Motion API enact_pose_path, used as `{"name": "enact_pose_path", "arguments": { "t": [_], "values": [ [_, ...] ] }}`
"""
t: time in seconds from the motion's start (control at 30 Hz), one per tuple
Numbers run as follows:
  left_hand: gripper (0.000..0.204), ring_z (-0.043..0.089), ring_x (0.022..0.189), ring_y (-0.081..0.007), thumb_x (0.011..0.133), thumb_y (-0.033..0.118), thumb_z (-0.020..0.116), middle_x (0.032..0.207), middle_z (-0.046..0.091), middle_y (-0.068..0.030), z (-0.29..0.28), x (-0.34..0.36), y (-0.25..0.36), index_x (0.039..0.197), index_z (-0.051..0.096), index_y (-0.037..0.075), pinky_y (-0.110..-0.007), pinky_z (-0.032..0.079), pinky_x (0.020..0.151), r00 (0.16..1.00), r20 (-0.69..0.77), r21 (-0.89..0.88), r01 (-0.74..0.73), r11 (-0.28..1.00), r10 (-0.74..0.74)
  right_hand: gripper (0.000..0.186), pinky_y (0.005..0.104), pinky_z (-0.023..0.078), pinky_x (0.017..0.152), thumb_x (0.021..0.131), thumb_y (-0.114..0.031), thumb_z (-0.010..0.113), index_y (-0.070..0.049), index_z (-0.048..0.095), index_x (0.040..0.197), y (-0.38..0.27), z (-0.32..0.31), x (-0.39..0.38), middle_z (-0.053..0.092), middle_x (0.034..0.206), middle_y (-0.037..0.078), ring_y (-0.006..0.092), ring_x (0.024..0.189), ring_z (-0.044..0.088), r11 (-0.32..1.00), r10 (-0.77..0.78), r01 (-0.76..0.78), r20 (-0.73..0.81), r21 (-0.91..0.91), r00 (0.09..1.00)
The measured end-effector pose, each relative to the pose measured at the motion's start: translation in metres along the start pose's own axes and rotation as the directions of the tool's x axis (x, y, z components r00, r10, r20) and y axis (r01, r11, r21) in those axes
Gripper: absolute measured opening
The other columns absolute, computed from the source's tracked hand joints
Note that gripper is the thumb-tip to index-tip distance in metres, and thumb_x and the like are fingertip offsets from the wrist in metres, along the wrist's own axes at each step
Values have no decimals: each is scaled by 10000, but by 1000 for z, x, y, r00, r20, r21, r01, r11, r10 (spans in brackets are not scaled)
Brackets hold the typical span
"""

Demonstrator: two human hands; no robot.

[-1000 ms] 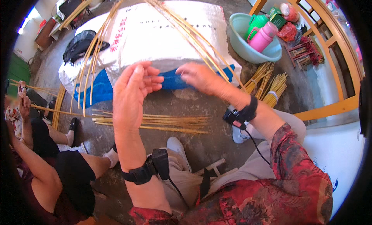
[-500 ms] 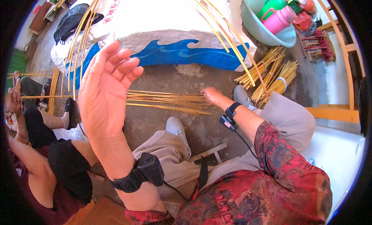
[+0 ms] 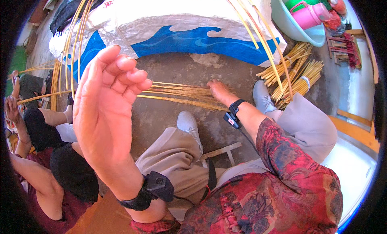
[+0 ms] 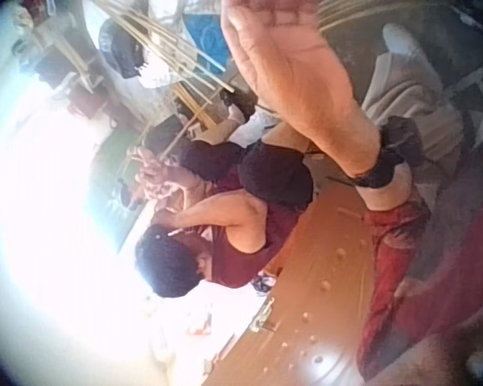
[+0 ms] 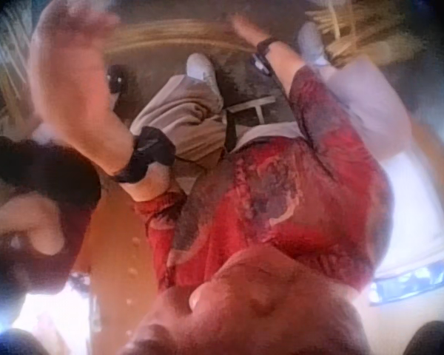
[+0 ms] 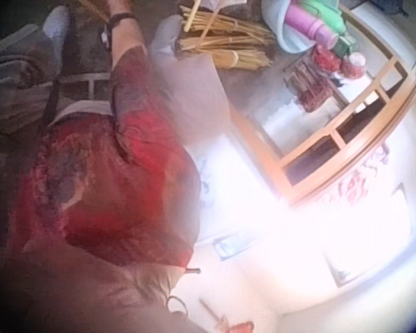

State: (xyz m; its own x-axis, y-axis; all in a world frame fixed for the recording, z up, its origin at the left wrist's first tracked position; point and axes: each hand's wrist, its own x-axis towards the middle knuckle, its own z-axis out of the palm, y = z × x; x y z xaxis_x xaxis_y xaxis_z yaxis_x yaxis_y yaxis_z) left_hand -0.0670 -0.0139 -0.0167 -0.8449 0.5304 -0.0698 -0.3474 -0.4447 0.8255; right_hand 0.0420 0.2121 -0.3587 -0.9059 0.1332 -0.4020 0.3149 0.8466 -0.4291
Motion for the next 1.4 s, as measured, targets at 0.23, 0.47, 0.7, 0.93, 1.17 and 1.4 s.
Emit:
{"name": "enact_pose_path", "arguments": {
  "t": [0.23,0.47,0.7,0.93,1.17,1.4],
  "values": [
    [379,497,889,-212,893,187,401,1022,498,-125,2,2,-6,1179,390,-61,-355,426,810,1000,0,23,14,1000,-14,222,421,422,785,771,-142,417,-78,526,953,-18,-14,-4,502,1035,188,357,951,510,997,40,-29,155,-74,987],
    [377,494,896,-216,893,188,404,1017,496,-129,5,-2,-6,1176,390,-61,-357,419,822,1000,11,19,21,1000,-21,190,411,432,774,760,-97,437,-73,543,916,-23,-3,-9,516,1017,175,343,942,518,998,-1,3,40,-57,999],
    [371,503,892,-213,893,193,407,996,504,-126,5,-1,-8,1167,397,-56,-348,425,812,999,-17,22,35,999,-34,179,403,446,744,764,-109,446,-54,543,904,-23,26,-26,547,929,151,317,886,544,957,-260,282,219,-72,940],
    [357,512,879,-210,894,196,405,985,515,-126,7,0,-9,1150,413,-52,-341,432,802,1000,-21,24,22,999,-21,208,426,477,661,748,-73,461,-4,522,934,-24,37,-43,558,951,185,339,815,580,943,-304,317,124,-105,945],
    [345,516,869,-201,893,199,405,978,519,-126,10,3,-11,1130,430,-50,-338,438,788,998,-45,49,41,998,-38,221,418,484,607,726,-82,477,2,558,914,-29,40,-40,601,785,192,301,724,607,916,-275,312,172,-254,946],
    [306,572,764,-208,894,199,405,889,566,-129,29,4,-17,1053,479,-52,-331,476,711,992,-124,115,52,992,-37,171,428,478,634,693,-47,467,11,598,786,-42,18,-49,602,780,205,332,744,601,941,-267,312,278,-132,923]
  ]
}}
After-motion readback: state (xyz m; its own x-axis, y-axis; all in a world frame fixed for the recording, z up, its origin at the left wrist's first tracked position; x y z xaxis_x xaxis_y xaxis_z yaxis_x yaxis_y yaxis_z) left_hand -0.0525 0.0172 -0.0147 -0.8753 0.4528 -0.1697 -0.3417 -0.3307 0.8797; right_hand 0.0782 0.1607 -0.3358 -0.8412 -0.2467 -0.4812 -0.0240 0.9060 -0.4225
